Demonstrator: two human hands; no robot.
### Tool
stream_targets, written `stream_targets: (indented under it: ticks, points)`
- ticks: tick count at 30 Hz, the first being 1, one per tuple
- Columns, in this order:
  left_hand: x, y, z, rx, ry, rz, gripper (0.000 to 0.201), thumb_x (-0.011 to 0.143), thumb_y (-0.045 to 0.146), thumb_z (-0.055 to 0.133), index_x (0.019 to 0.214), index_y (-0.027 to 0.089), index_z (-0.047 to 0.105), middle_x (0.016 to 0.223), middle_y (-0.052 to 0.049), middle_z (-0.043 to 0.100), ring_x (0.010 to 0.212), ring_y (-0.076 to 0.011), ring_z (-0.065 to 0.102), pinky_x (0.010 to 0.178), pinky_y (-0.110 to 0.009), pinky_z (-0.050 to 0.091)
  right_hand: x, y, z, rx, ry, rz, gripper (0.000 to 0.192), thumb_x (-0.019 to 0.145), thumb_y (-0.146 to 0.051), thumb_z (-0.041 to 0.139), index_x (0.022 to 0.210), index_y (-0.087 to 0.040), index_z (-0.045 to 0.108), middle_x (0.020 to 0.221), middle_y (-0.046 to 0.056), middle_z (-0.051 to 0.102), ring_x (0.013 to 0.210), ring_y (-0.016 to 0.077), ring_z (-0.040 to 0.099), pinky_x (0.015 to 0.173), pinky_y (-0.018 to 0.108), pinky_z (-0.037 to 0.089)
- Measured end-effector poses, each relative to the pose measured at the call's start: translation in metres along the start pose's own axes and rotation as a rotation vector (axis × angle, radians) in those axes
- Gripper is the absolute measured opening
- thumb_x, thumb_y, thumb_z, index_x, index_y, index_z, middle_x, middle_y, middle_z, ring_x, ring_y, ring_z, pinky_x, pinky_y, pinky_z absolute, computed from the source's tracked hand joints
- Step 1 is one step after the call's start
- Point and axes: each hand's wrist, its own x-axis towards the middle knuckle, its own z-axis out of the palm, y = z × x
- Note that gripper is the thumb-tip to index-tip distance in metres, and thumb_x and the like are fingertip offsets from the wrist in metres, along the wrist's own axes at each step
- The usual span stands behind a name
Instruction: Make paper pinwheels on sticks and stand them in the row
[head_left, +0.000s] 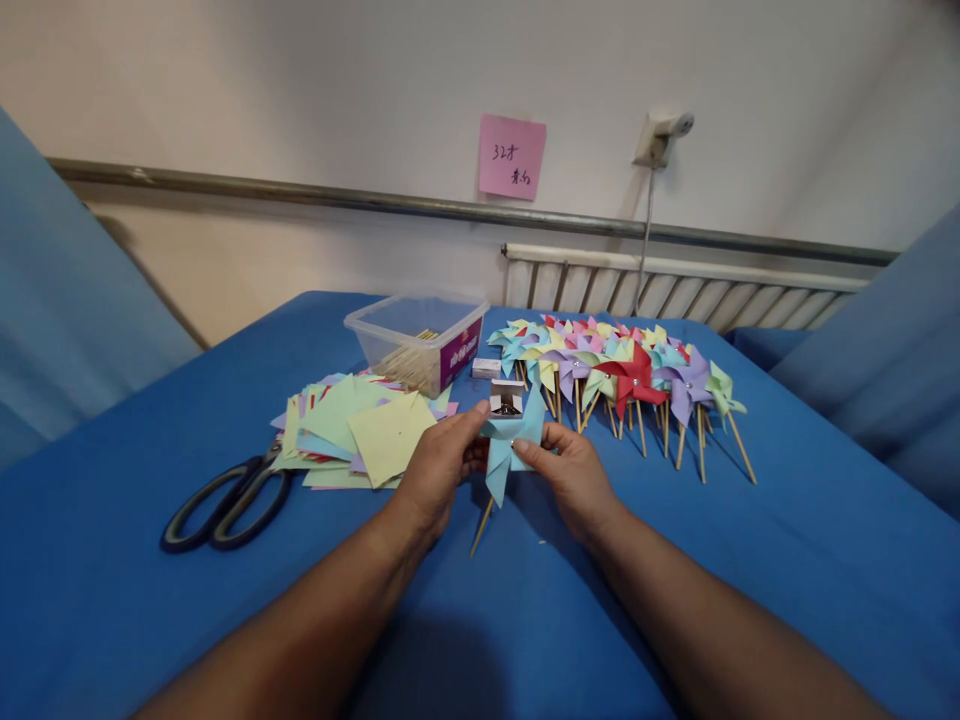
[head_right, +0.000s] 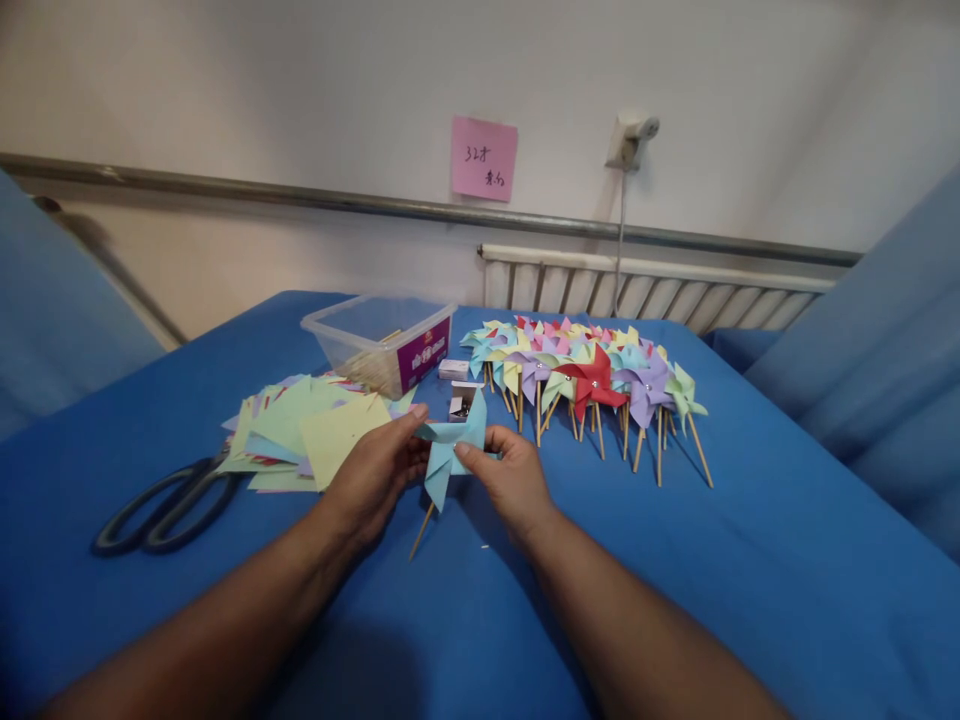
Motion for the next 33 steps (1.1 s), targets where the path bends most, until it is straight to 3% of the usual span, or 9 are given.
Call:
stream_targets:
  ticks: [6,11,17,27,33]
  points:
    - [0.002,-0.005,-0.001,-0.013,-0.050,0.000,0.026,0.073,0.039,0.069,0.076,0.013,0.064,0.065,-0.002,0.062,0.059,-0.0124,0.054,0.060,-0.025,0.042,-0.001,0.000,0.002,0.005,-0.027,0.035,0.025,0.070,-0.031,0.075,0.088,-0.015,0.072,0.086,0.007,0.073,0.076,0.0187,0.064,0.081,0.038,0.046]
    - [0.002,-0.003,-0.002,-0.150,-0.059,-0.057,0.029,0.077,0.043,0.064,0.080,0.014,0.065,0.069,-0.003,0.063,0.063,-0.0144,0.058,0.061,-0.026,0.045,-0.003,-0.007,0.002,0.185,-0.041,0.078,0.022,0.072,-0.029,0.074,0.089,-0.015,0.072,0.088,0.006,0.073,0.074,0.0157,0.063,0.076,0.032,0.047]
    - [-0.002,-0.002,0.001,-0.199,-0.202,-0.106,0.023,0.076,0.036,0.068,0.079,0.014,0.063,0.071,-0.003,0.063,0.065,-0.0128,0.058,0.065,-0.025,0.047,-0.003,-0.011,0.001,0.347,-0.070,0.148,0.018,0.072,-0.026,0.075,0.085,-0.015,0.072,0.085,0.005,0.073,0.072,0.0134,0.062,0.074,0.028,0.048]
    - [-0.003,-0.005,0.003,-0.196,-0.159,-0.124,0.021,0.069,0.029,0.076,0.076,0.014,0.061,0.069,-0.002,0.065,0.065,-0.0120,0.060,0.069,-0.025,0.049,-0.006,-0.011,0.003,0.347,-0.126,0.155,0.021,0.071,-0.028,0.075,0.087,-0.015,0.071,0.083,0.004,0.072,0.071,0.0144,0.063,0.072,0.028,0.050]
    - [-0.002,-0.006,0.003,-0.173,-0.166,-0.117,0.024,0.074,0.036,0.071,0.077,0.014,0.062,0.068,-0.002,0.063,0.064,-0.0125,0.059,0.065,-0.026,0.047,-0.005,-0.011,0.002,0.360,-0.101,0.139,0.020,0.073,-0.027,0.074,0.088,-0.014,0.071,0.088,0.006,0.073,0.075,0.0155,0.064,0.074,0.030,0.050]
